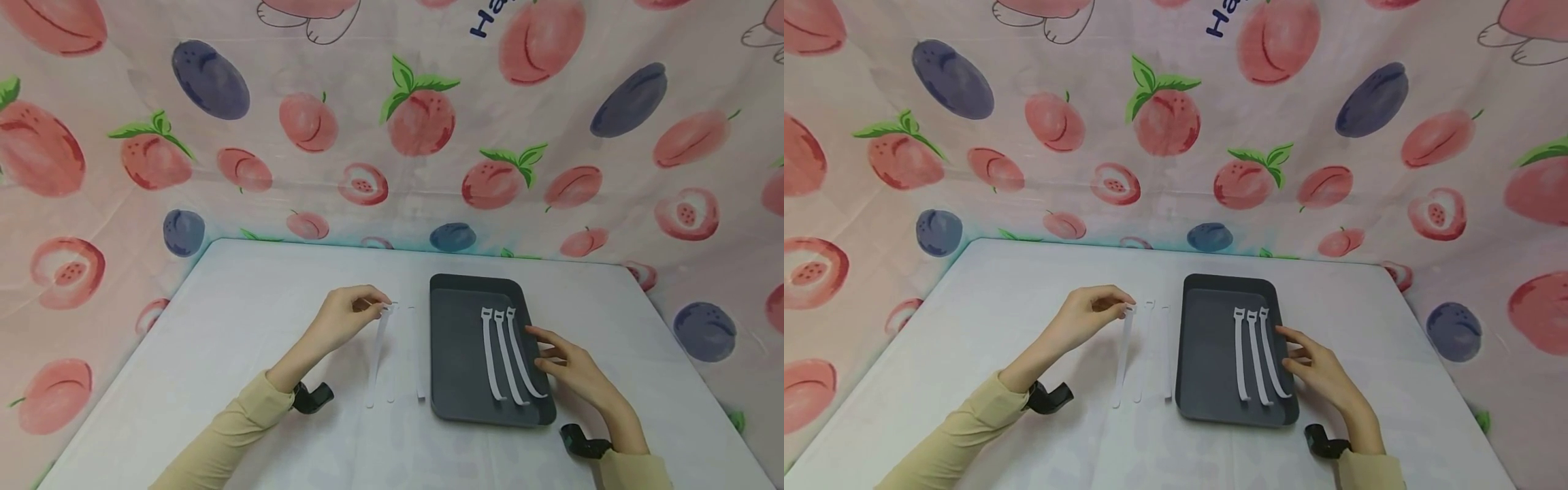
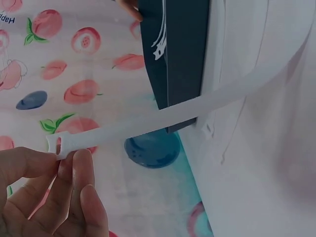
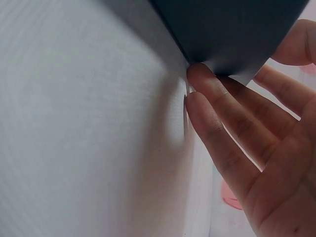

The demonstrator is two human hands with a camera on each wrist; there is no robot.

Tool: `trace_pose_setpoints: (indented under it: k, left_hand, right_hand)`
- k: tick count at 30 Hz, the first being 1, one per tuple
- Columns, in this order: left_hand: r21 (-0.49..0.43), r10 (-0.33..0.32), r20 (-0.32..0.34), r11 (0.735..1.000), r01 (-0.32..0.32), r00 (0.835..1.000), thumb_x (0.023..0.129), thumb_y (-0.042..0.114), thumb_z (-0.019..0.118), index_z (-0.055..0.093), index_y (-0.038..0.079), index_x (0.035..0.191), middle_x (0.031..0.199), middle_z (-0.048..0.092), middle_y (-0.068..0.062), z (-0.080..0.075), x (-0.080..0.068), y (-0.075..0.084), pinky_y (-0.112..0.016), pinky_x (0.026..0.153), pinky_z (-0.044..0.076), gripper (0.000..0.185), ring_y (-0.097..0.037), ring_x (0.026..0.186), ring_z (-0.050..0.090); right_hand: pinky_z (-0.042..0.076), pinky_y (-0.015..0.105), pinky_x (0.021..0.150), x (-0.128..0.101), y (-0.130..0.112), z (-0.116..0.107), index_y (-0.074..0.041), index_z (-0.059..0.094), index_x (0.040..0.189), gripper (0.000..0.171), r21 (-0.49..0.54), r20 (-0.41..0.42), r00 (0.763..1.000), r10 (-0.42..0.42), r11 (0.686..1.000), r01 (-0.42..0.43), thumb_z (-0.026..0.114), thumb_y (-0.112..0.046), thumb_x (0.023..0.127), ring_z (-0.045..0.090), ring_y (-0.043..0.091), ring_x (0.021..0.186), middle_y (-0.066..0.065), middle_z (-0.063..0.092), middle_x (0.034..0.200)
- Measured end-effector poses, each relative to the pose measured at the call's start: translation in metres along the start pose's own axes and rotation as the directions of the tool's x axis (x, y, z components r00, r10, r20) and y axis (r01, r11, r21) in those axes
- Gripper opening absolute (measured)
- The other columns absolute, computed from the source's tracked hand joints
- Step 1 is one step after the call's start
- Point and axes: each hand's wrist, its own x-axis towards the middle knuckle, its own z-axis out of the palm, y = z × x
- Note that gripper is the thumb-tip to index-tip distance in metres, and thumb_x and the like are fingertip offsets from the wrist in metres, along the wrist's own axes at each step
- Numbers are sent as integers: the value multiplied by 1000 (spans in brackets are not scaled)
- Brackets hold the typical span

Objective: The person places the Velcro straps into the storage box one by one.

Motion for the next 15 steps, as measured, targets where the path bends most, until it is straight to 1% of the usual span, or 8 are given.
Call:
trace_pose_setpoints:
  k: [3, 8, 15]
  left_hand:
    - [2, 3, 5, 1000, -3, 1000, 92, 14, 61, 74, 15, 101, 90, 74, -4, 1, 1, 3, -29, 73, 51, 15, -8, 75, 66]
    - [14, 20, 19, 1000, -20, 1000, 92, 14, 60, 74, 15, 101, 83, 73, 1, 1, 3, 11, -29, 75, 51, 16, -7, 74, 66]
    - [20, 67, 35, 997, -68, 997, 92, 14, 61, 74, 17, 100, 81, 72, 1, 2, 7, 26, -29, 73, 51, 15, -11, 74, 67]
  right_hand:
    - [50, 58, 84, -1, -1, 0, -18, 38, 147, 58, -7, 3, 1000, 8, 1000, -8, 59, -21, 93, 60, 39, 112, 24, 45, 143]
    - [50, 58, 84, -1, -1, 0, -17, 38, 148, 58, -5, 6, 1000, 5, 1000, -5, 59, -21, 93, 60, 39, 111, 25, 45, 142]
    - [50, 57, 84, 0, 1, 0, -16, 39, 147, 58, -2, -7, 1000, -19, 1000, 19, 59, -21, 93, 61, 38, 110, 24, 45, 143]
